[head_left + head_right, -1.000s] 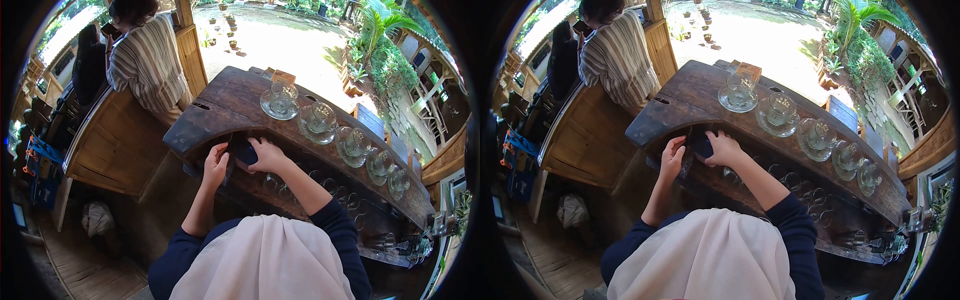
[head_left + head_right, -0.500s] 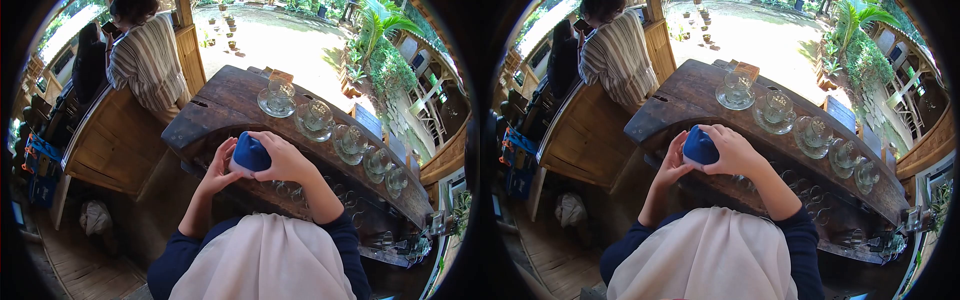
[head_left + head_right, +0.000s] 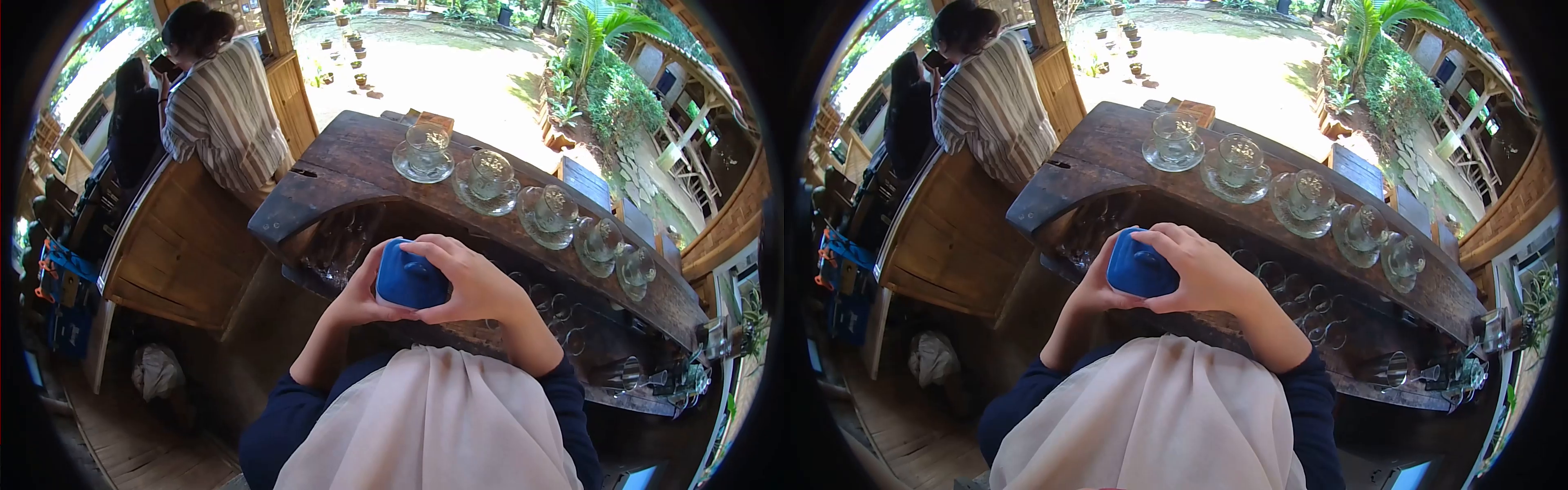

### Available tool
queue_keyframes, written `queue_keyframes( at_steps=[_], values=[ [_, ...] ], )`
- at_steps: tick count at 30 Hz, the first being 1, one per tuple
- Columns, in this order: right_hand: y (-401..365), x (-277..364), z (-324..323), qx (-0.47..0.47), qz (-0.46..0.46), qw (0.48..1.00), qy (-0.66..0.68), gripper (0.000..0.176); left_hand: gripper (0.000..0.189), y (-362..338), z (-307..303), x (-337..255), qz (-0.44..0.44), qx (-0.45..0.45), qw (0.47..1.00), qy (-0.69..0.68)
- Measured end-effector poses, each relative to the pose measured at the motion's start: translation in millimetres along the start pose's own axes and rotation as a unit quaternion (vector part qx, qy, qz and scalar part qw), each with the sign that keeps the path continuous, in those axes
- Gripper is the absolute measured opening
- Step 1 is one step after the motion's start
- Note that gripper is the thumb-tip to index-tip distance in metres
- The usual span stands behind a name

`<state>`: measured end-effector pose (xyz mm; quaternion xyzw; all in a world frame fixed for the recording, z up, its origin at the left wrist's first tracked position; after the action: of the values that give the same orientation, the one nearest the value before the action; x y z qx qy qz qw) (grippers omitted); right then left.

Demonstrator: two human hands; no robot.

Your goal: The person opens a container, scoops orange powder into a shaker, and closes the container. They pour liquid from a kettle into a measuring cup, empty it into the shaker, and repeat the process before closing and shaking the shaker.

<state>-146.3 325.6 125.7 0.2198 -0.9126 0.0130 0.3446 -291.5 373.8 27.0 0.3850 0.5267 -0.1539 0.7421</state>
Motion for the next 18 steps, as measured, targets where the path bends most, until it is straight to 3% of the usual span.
queue_keyframes(
  at_steps=[4,6,9,13,18],
  values=[
    [8.9,-10.1,3.9,-0.031,-0.026,0.999,-0.005,0.083,0.095,1.2,-4.5,-8.0,0.041,-0.044,0.997,0.044],
    [21.3,-19.0,2.6,-0.108,-0.027,0.993,0.050,0.080,0.086,3.2,-11.8,-10.7,0.060,-0.082,0.993,0.066],
    [40.4,-32.9,12.6,-0.134,0.002,0.991,0.011,0.079,0.055,-0.9,-31.7,2.8,0.062,-0.181,0.964,0.184],
    [58.6,-57.7,34.5,-0.125,0.039,0.990,-0.058,0.082,0.044,-7.7,-45.8,38.8,0.000,-0.234,0.968,0.085],
    [67.0,-80.1,58.7,-0.082,0.103,0.980,-0.149,0.088,0.041,-10.5,-59.0,65.4,-0.027,-0.216,0.973,0.077]
  ],
)
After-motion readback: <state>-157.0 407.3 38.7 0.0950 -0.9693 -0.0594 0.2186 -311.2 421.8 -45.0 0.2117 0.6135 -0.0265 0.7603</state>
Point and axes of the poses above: each hand's wrist, its own y-axis towards the middle knuckle, its own z-axis out of the palm, x = y × z, the point moved 5 cm from there along y, towards the middle knuckle, and after that the axes turned 6 degrees about z, right-handed, at the moved point
